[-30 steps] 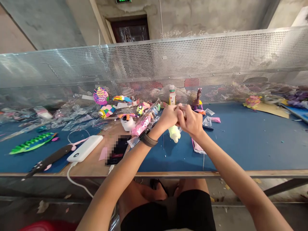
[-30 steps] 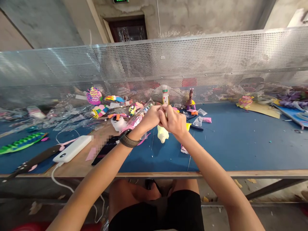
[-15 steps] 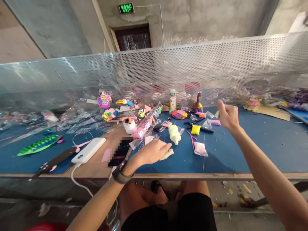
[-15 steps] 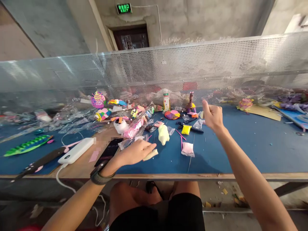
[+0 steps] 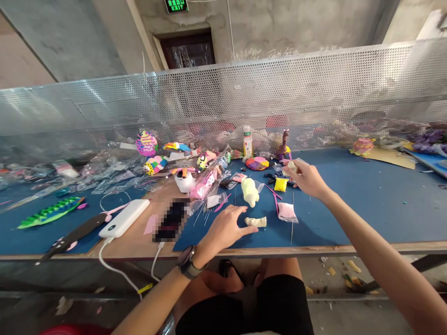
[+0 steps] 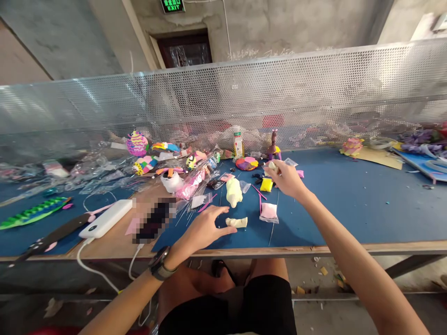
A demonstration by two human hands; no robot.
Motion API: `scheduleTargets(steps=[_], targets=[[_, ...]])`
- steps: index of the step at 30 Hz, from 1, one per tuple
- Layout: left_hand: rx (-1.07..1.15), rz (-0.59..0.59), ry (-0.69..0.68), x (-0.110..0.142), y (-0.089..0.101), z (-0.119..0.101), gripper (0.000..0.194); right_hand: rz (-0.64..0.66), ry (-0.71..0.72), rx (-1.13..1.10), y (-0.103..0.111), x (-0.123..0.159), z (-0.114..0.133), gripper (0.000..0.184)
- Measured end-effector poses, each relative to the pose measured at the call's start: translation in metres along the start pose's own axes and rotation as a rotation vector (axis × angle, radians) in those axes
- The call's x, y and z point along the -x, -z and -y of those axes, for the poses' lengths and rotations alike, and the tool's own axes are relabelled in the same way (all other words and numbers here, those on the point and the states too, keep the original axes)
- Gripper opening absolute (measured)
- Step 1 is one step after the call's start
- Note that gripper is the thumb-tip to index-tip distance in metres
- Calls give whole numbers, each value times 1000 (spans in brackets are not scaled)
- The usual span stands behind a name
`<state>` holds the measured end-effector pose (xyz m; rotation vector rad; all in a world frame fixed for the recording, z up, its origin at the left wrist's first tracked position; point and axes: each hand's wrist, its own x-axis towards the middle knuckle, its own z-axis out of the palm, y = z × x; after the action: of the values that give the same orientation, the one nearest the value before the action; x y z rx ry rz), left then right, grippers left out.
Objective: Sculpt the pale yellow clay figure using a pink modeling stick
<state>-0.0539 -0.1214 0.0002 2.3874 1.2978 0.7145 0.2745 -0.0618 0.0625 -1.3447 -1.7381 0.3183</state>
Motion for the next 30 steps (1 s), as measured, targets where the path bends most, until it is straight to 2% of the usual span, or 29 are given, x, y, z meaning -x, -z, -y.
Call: scheduleTargets(steps=[4, 7, 10, 13, 15, 18, 21, 23, 27, 30], targets=[[67, 21, 52, -19, 34, 27, 88, -70, 47, 86, -11, -1, 10, 61], [194, 139, 6, -45, 48, 45, 115, 16, -30, 46, -23, -7, 15, 74], [226, 215, -97, -75, 37, 54, 138, 115, -93, -107, -37, -18, 19, 69], [215, 180, -132, -100, 12, 57, 145, 196, -193, -331, -53, -31, 17, 42], [202, 155, -148, -110, -3, 58, 145, 228, -176, -405, -62, -39, 10, 32], [228, 138, -179, -116, -13, 61, 127, 253, -230, -540, -75, -46, -9, 26], [316, 133, -190, -118, -16, 67, 101, 159, -316, -726, -86, -46, -29, 24], [423, 141, -153, -119, -18, 72, 94, 109, -339, -793, -91, -44, -37, 27], [719, 125, -9, -120, -18, 77, 91, 76, -311, -870, -91, -38, -38, 39], [934, 72, 45, -119, -14, 76, 86, 124, -256, -890, -86, -32, -28, 45]])
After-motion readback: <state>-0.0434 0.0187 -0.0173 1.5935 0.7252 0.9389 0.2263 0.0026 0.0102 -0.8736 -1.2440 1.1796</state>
